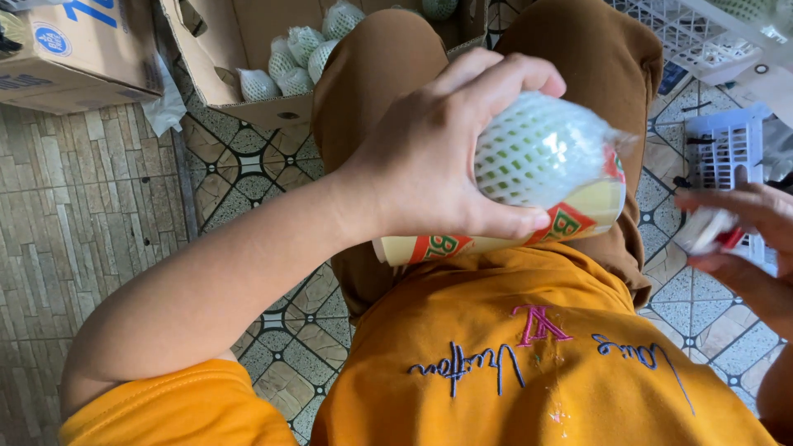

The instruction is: The person sits on the floor and repeatedly wraps green fruits in white foam nets and clear plastic film. They pull film from a roll, wrap each fruit individually, and place the wrapped items into a cardboard box.

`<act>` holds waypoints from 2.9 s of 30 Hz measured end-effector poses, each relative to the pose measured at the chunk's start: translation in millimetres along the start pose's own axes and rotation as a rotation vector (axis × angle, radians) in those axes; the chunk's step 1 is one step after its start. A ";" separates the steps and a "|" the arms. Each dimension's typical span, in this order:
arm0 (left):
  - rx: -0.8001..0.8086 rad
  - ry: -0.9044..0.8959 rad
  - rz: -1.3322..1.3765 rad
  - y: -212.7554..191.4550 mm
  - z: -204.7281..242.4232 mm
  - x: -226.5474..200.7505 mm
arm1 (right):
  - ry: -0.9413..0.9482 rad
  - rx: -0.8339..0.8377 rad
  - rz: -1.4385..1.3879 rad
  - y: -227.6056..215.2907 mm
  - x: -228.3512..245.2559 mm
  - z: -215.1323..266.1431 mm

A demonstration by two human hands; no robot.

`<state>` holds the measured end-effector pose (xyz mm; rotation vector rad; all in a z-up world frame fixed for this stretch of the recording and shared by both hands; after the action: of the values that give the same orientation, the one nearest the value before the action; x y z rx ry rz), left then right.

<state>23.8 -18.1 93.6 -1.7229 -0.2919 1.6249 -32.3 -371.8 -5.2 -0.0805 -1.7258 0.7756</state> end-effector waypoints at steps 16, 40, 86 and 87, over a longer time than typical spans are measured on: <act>0.047 -0.205 0.449 -3.4 -19.7 10.0 | -0.681 0.220 1.104 57.1 164.2 -46.8; -0.141 -0.014 0.080 -38.9 0.9 -31.0 | -0.693 0.263 1.244 87.7 209.3 -61.5; -0.489 -1.165 0.877 -58.4 -90.4 484.3 | 0.827 0.053 0.380 85.4 -353.5 -74.7; -0.484 -1.145 0.887 -49.4 -94.4 475.1 | 0.823 0.035 0.393 78.0 -348.7 -80.2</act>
<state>209.5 277.7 -245.5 -1.0192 -0.5127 3.3423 122.4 -428.2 -332.3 -0.6402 -0.9150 0.8895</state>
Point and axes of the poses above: each hand's wrist, its own z-axis away from the middle knuckle, its own y-axis out of the palm, x = y × z, the point moved 6 cm from there along -z, towards the middle knuckle, and after that the axes turned 15 degrees about -y, right-handed, at the moved point
